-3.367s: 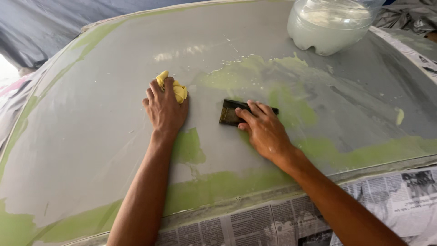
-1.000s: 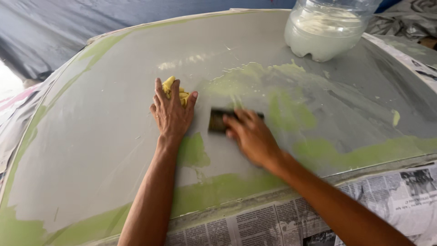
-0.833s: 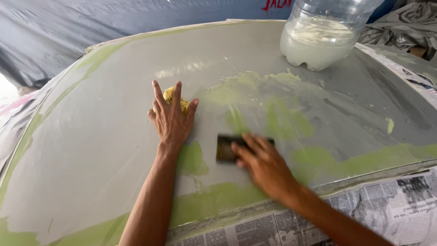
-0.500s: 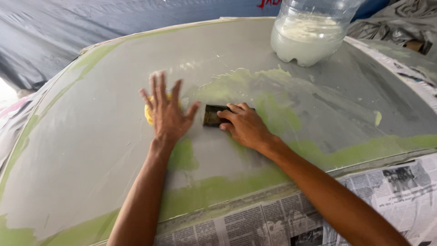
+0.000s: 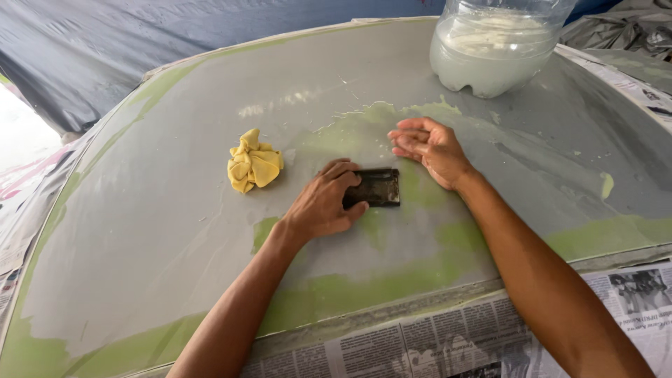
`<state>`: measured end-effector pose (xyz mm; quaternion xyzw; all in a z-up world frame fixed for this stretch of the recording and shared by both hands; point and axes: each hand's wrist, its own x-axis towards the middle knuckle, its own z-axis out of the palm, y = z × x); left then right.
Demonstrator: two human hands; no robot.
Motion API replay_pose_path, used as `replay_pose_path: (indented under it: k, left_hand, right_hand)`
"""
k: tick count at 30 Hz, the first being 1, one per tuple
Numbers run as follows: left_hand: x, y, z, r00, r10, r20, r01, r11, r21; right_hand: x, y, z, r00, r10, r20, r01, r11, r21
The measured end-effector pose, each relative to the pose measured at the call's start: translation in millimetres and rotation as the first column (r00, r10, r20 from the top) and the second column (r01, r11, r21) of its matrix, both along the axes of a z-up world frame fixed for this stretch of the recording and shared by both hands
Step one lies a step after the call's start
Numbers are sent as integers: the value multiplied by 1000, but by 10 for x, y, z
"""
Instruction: The person uses a sanding block to smooth a green-painted surface, likely a vehicle hood, while holding a yellow cloth in the other hand. The person repeatedly rubs the sanding block over the wet surface and occasionally wipes the area with the cloth.
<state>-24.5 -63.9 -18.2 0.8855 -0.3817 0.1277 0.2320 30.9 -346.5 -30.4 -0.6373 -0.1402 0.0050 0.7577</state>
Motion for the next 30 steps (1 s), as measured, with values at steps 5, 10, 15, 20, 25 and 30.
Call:
replay_pose_path:
  k: [5, 10, 15, 20, 25, 30]
  left_hand:
    - [-92, -182, 80, 1000, 26, 15, -26, 1000, 1]
    - [-684, -325, 131, 993, -77, 90, 77, 997, 0]
    - [-1492, -243, 210, 993, -115, 7, 115, 992, -44]
    - [-1350, 163, 161, 992, 125, -14, -126, 989, -73]
    - [-813, 655, 16, 922, 377, 91, -378, 926, -15]
    - [-21, 139, 16, 913, 381, 145, -374, 924, -73]
  right_hand:
    - [54, 141, 4, 980, -161, 118, 195, 894, -404]
    - [272, 896, 575, 977, 45, 208, 155, 518, -841]
    - [316, 2239, 710, 773, 576, 266, 14, 403, -915]
    - [217, 2667, 453, 793, 512, 331, 133, 385, -913]
    - [297, 1977, 481, 698, 372, 612, 250, 674, -695]
    - [-147, 1251, 1265, 792, 208, 574, 317, 663, -678]
